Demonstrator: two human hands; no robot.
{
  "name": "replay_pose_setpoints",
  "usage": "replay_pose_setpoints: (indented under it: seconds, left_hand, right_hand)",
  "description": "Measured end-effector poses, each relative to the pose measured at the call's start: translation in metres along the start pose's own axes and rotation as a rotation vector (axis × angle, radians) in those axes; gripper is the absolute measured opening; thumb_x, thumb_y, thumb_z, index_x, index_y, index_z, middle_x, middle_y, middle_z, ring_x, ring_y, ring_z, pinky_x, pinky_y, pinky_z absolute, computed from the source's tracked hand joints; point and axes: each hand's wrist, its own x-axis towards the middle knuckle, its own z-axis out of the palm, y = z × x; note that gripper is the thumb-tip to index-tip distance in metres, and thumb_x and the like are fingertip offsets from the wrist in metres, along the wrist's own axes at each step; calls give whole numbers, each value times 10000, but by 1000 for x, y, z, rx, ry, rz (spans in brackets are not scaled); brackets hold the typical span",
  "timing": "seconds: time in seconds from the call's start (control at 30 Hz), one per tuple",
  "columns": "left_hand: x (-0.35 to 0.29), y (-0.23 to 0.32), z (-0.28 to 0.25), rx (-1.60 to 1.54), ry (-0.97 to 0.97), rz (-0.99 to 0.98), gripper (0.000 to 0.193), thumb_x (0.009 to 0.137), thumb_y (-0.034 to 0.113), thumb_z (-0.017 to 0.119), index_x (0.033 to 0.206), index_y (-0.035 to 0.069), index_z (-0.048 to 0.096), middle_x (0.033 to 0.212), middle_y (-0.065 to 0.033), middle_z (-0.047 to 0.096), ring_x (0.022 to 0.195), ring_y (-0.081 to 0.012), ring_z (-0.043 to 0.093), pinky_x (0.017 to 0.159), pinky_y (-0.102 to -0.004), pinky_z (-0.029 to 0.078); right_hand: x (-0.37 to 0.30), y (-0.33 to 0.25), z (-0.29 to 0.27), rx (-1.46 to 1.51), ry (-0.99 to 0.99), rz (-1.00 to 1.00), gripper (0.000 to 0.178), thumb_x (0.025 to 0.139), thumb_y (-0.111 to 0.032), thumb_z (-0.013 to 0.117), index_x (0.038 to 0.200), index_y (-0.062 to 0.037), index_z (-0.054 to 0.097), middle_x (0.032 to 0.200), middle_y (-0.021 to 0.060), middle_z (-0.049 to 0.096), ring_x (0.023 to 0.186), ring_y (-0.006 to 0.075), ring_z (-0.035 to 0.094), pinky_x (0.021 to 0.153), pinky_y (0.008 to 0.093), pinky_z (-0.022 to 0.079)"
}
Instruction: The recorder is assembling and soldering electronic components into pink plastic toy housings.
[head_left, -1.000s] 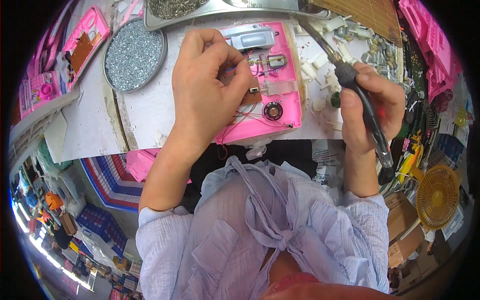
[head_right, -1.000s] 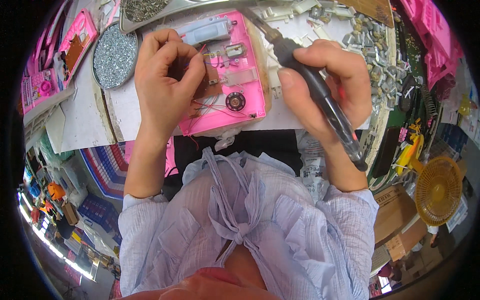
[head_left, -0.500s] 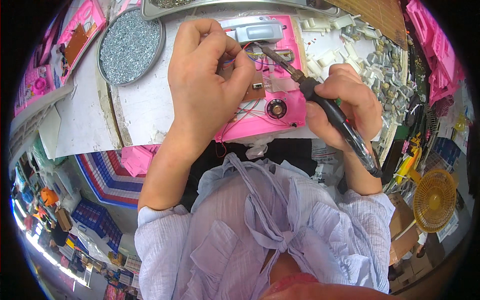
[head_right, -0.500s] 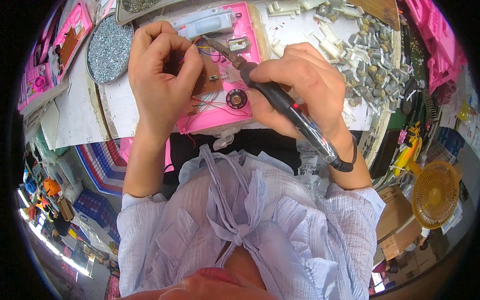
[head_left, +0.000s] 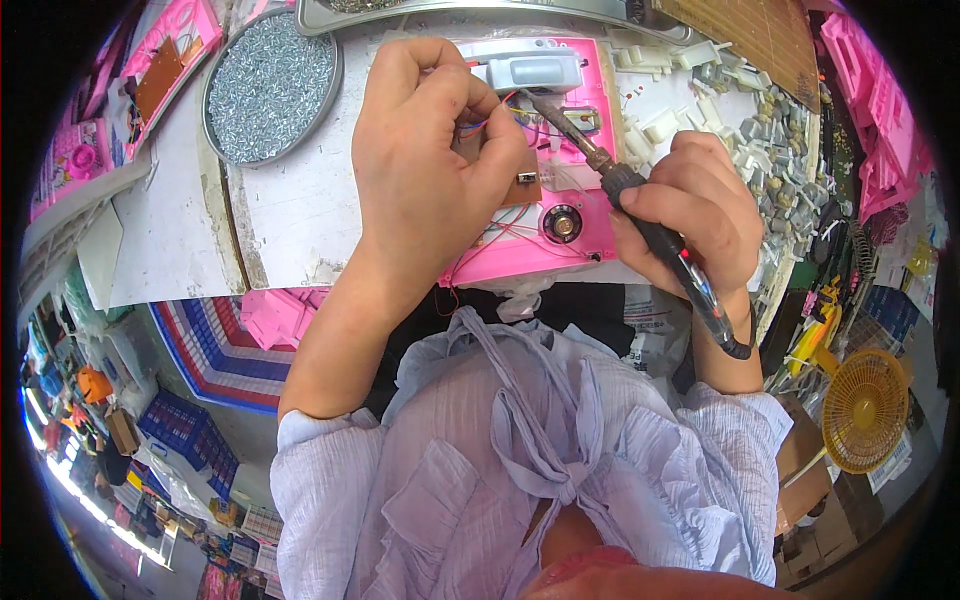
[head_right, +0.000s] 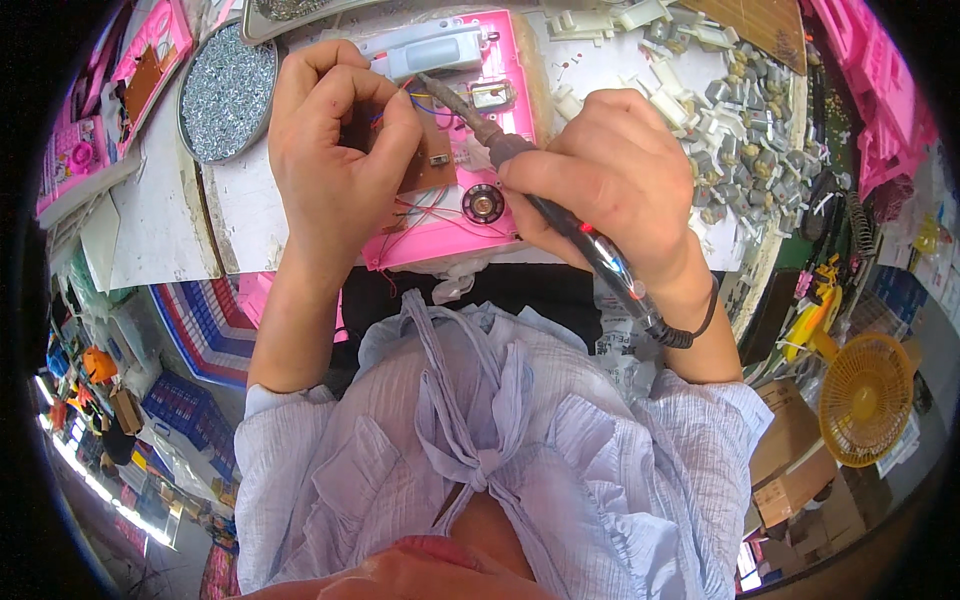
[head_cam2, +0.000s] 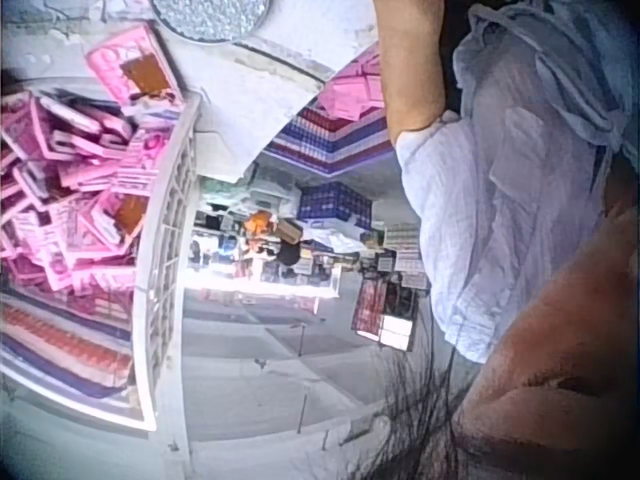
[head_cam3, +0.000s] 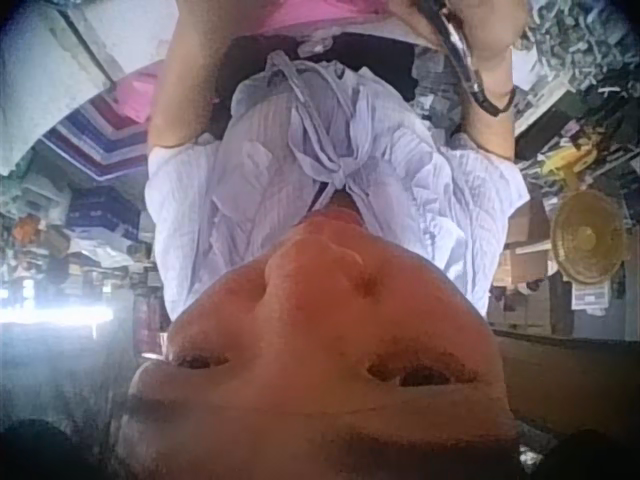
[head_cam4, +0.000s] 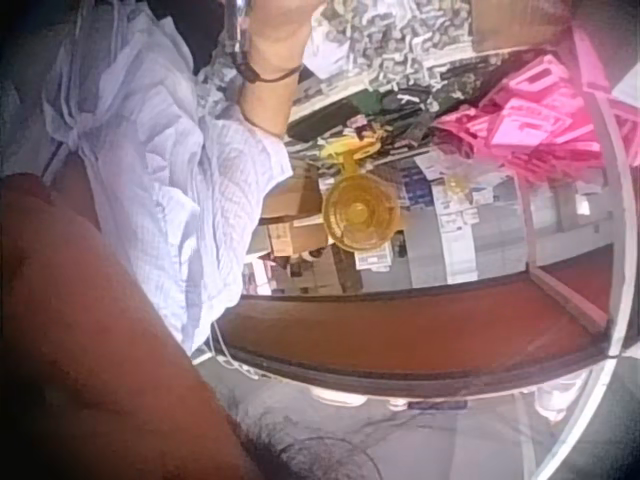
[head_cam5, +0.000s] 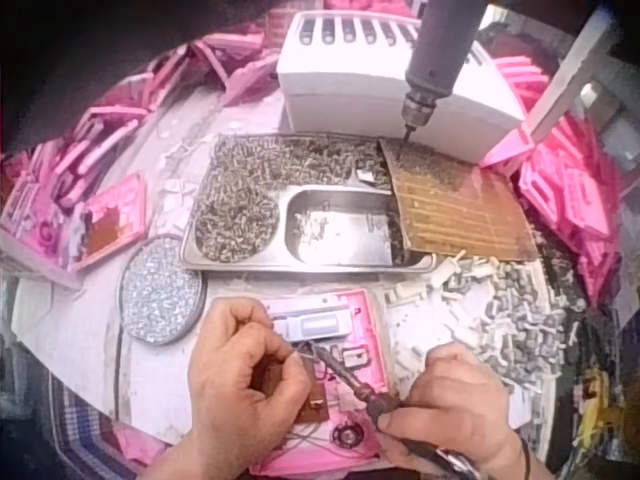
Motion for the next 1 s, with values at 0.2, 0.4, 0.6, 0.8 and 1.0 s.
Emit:
replay_pose_setpoints:
  seconds: [0.2,0.4,0.6,0.8,1.0]
  left_hand:
    - [-1,-1,1,8,19,15,90,747,-3,725,801,6,654,979,-93,593,796,-178,580,647,-272,471]
    - [0,0,3,16,20,9,129,713,3,746,769,22,632,981,-129,569,778,-259,595,660,-362,495]
    - [0,1,3,12,37,16,130,720,5,747,785,24,636,975,-130,574,805,-266,597,669,-367,502]
    - [0,-1,4,35,37,24,130,731,0,744,804,20,638,982,-130,579,832,-276,598,680,-370,507]
    - [0,-1,4,61,41,54,133,742,4,748,814,15,636,987,-131,578,828,-279,604,685,-373,511]
  right_hand:
    - [1,1,-7,81,-15,32,382,620,38,825,960,-63,684,650,48,566,557,237,532,595,344,454]
    - [2,4,-10,144,-13,62,345,649,40,798,957,-37,663,666,68,594,545,246,540,577,346,449]
    - [3,7,-11,159,-11,66,309,687,15,789,962,-11,650,741,88,647,572,232,552,578,346,445]
    - [9,5,-14,147,-63,168,319,641,23,797,933,-44,689,775,54,688,601,212,601,609,318,479]
    - [12,5,-11,145,-65,183,316,643,23,789,937,-49,700,762,51,684,614,216,612,614,315,484]
